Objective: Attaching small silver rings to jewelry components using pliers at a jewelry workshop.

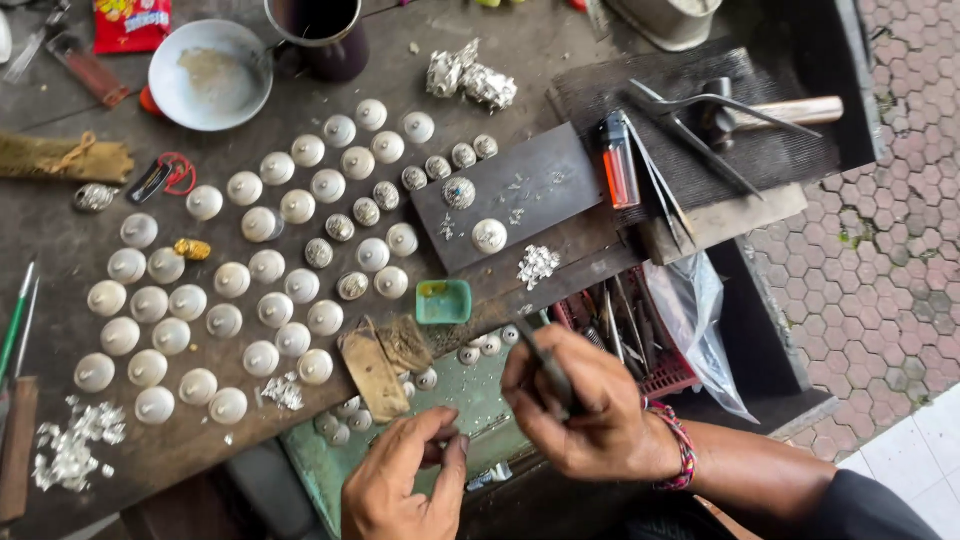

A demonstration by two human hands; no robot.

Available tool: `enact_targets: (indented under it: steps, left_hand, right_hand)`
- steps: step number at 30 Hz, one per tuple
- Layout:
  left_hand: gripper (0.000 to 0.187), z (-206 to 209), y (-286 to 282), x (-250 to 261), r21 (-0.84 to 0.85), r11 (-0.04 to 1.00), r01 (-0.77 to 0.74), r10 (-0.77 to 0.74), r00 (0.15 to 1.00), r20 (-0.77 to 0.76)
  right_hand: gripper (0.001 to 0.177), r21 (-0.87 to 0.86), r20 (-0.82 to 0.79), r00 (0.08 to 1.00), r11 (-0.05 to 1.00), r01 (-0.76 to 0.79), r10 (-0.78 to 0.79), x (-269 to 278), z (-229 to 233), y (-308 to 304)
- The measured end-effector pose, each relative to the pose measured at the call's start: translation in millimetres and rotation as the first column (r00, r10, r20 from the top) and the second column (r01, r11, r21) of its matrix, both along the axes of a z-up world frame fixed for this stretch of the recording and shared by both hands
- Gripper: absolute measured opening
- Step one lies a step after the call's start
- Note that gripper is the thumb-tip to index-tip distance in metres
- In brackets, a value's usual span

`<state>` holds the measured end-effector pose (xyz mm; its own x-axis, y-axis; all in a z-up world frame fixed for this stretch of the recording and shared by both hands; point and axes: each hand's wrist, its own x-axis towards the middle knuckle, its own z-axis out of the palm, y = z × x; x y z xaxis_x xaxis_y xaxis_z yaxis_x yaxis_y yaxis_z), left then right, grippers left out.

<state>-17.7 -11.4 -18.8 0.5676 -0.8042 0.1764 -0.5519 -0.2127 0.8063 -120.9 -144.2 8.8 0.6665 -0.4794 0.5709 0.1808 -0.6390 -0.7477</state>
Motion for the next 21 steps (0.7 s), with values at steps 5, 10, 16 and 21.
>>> enact_targets:
  steps: [5, 10, 16, 21]
  left_hand:
    - [0.015, -8.1, -1.8, -3.8, 0.037, 0.999, -0.037, 0.031, 0.989, 0.145]
    - [0.012, -13.5, -2.4, -5.5, -0.014, 0.999, -0.03, 0.032, 0.988, 0.153]
    - [0.011, -18.8, -2.2, -5.0, -0.009, 0.998, -0.057, 0.058, 0.972, 0.228]
    - [0.003, -6.7, -7.1, -0.2, -0.131, 0.991, -0.025, 0.053, 0.974, 0.22]
  right_hand:
    - [0.029, -0.168, -0.09, 0.953, 0.947, 0.273, -0.29, -2.6, -13.6, -31.1]
    - [0.024, -0.32, -0.159, 0.871, 0.859, 0.4, -0.465, 1.4, -15.1, -40.9]
    - [0.016, -0.351, -0.224, 0.832, 0.838, 0.418, -0.508, 0.0, -17.8, -42.5]
    - [0.035, -0.252, -0.221, 0.855, 0.875, 0.414, -0.468, -0.7, -13.1, -39.7]
